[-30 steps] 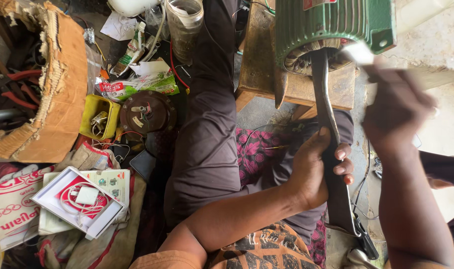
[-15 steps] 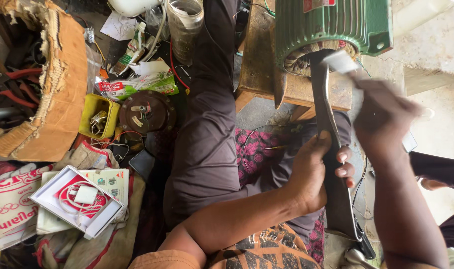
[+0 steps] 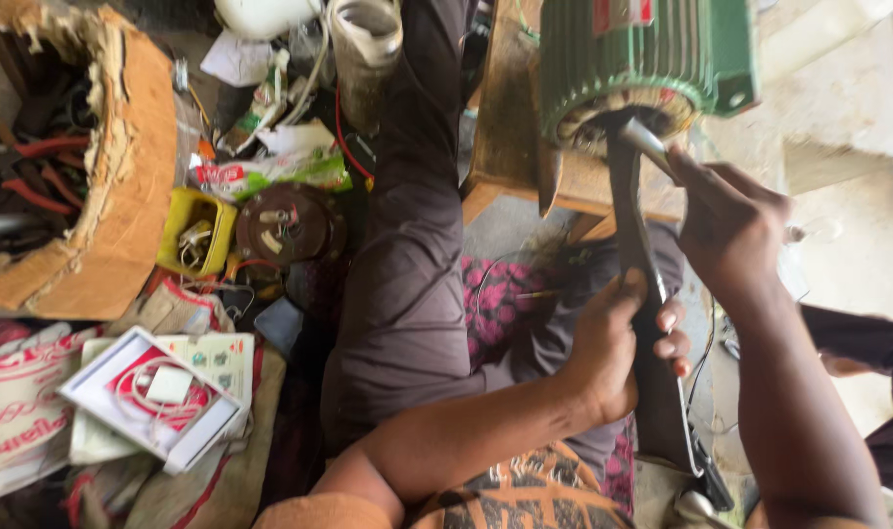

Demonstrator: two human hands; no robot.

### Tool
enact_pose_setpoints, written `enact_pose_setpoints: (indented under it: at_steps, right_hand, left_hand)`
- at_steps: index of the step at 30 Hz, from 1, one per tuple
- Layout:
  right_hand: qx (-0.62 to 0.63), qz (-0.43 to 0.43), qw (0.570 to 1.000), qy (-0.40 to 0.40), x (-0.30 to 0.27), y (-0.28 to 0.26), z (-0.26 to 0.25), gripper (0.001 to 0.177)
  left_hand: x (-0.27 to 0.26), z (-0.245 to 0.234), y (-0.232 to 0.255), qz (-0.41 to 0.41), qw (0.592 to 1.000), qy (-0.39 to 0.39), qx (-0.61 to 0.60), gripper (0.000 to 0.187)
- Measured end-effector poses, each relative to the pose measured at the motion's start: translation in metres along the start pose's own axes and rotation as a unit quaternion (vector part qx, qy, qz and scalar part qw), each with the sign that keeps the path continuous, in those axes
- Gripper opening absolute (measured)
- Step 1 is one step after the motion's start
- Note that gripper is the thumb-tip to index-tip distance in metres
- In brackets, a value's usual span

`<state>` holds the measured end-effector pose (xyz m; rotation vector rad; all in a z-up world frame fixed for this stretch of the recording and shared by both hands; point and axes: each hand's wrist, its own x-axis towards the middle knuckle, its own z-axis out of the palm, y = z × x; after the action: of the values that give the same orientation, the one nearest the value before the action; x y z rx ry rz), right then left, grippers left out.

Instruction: The person uses a flat metal tool to scrape and clean the interior windings of a green electric motor placed on a small wooden stool. They repeatedly insert the tool into the motor opening and scrape along the inner surface, occasionally adjusting the motor's position.

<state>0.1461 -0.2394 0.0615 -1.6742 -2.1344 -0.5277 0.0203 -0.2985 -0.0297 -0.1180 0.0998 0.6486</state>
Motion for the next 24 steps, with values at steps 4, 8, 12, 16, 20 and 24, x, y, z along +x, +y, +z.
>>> enact_pose_setpoints:
  at_steps: [4,8,12,16,20,24]
  right_hand:
    - [0.092,0.033,0.993,0.061,-0.004,0.002,-0.008,0.031]
    - [0.077,0.006,0.992,0.104,-0.01,0.015,-0.008,0.031]
    - [0.036,-0.007,0.994,0.1,-0.012,0.022,0.005,0.025]
    - [0.005,-0.029,0.999,0.031,-0.004,0.01,0.01,0.027]
    - [0.037,-0.031,0.994,0.096,-0.004,0.01,-0.003,0.029]
    - [0.095,-0.051,0.979,0.173,-0.006,0.023,-0.001,0.031]
  left_hand:
    - [0.004,0.007,0.005,0.004,0.999,0.029,0.04,0.026]
    - [0.011,0.006,0.011,0.014,0.999,0.021,0.034,0.027]
    - [0.01,-0.003,0.007,0.002,1.0,-0.001,0.009,0.029]
    - [0.005,-0.011,0.001,-0.013,0.999,-0.032,-0.032,0.031]
    - [0.002,-0.016,-0.002,-0.004,0.996,-0.069,-0.059,0.032]
    - [0.0,-0.019,-0.002,-0.008,0.995,-0.079,-0.058,0.042]
